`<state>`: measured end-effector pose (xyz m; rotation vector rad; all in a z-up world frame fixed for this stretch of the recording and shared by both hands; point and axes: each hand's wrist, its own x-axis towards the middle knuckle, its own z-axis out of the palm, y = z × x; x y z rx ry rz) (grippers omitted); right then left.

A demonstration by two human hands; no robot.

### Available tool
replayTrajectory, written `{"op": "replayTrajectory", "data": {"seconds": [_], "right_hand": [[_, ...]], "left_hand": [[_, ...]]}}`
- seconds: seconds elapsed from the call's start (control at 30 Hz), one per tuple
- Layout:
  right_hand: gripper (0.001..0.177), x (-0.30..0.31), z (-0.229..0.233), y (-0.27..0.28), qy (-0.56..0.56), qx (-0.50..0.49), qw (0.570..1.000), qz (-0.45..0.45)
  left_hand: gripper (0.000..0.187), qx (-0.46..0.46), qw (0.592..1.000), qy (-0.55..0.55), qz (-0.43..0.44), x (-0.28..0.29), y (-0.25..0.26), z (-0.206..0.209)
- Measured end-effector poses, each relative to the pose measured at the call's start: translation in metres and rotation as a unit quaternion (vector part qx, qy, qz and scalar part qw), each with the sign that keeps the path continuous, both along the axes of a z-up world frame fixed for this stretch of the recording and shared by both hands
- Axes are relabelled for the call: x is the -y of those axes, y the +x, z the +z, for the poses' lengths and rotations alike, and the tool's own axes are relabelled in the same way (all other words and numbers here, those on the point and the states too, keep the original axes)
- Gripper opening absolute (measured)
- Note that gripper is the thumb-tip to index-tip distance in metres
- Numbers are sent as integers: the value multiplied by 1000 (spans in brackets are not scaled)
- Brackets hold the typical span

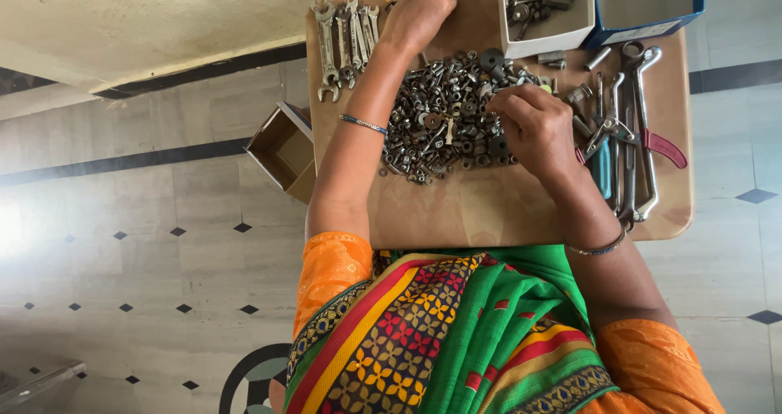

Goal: The person sorts through a pile of nuts, bolts, and washers on a table by hand, picking up wrenches and placing them into cardboard boxes.

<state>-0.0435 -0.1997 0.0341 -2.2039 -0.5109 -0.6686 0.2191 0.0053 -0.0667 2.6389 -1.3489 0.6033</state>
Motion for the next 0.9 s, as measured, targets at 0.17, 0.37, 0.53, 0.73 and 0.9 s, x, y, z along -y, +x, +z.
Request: {"op": "replayTrajectory", "data": {"seconds": [0.17, 0.37, 0.53, 0.73, 0.9], "right_hand": [[21, 1, -3, 0, 2, -5, 1000, -17], [20, 5, -13, 3, 5, -18, 1000, -24], [19, 6, -21, 3, -22, -24, 999, -32], [12, -2, -20, 5, -43, -34, 998, -22], [13, -30, -5, 8, -84, -33, 995, 46]], "left_hand": [[19, -13, 999, -39, 16, 3, -13, 10], [33, -65, 987, -135, 58, -10, -58, 45], [22, -102, 969, -214, 68, -44, -122, 68], [19, -142, 955, -254, 49, -76, -182, 87], [14, -212, 931, -280, 97, -73, -197, 80]]}}
